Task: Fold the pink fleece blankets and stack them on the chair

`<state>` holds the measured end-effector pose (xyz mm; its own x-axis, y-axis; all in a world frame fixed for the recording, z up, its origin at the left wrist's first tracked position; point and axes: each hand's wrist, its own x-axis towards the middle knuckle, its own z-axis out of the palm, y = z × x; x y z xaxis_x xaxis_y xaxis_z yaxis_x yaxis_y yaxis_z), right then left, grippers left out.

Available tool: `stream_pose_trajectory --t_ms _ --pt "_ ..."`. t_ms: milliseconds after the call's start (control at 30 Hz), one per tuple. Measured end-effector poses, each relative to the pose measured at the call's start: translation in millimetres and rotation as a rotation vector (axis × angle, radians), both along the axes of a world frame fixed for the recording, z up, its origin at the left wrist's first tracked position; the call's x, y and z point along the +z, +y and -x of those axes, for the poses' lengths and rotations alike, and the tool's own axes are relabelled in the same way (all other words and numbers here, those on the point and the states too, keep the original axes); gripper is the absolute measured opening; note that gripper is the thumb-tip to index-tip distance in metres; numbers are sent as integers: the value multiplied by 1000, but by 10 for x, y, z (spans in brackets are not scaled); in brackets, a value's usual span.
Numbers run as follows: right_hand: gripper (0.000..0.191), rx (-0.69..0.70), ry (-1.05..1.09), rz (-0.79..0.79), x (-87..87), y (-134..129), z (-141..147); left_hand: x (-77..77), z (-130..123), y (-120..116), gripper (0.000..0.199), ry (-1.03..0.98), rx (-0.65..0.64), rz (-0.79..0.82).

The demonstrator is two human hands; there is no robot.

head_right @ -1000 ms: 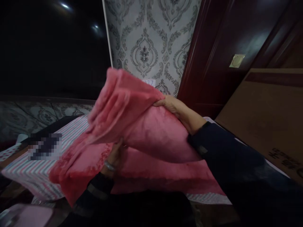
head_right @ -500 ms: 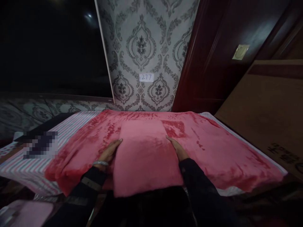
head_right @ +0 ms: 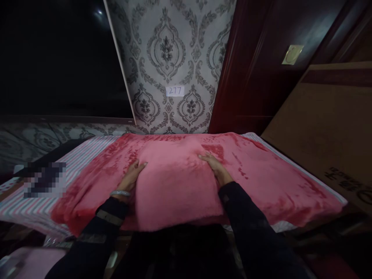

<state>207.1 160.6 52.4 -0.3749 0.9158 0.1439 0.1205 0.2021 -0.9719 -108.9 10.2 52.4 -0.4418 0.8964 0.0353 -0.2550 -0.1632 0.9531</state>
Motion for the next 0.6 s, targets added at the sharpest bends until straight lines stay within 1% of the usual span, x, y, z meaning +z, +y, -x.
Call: stream_pose_trajectory --t_ms 67,133,167,233,333,433,533,600 --pt "49 -22 38 64 36 -52 29 18 20 51 55 34 37 2" --pt "47 11 92 192 14 -170 55 -4 30 50 53 20 35 75" --pt "47 42 118 255 -15 -237 56 -26 31 24 52 3 13 121" --pt "48 98 142 331 -94 -362 17 -78 29 -75 50 -25 -64 182" --pt "46 83 121 351 -215 -502 -137 -148 7 -272 54 -54 -149 161" --pt "42 88 95 412 -282 -591 -273 -182 -48 -384 64 -89 -162 144" --pt "39 89 131 526 -245 -613 -274 -162 -110 -330 76 -127 -103 157" --pt "33 68 150 513 -154 -579 -234 -97 -122 -225 80 -153 -103 187"
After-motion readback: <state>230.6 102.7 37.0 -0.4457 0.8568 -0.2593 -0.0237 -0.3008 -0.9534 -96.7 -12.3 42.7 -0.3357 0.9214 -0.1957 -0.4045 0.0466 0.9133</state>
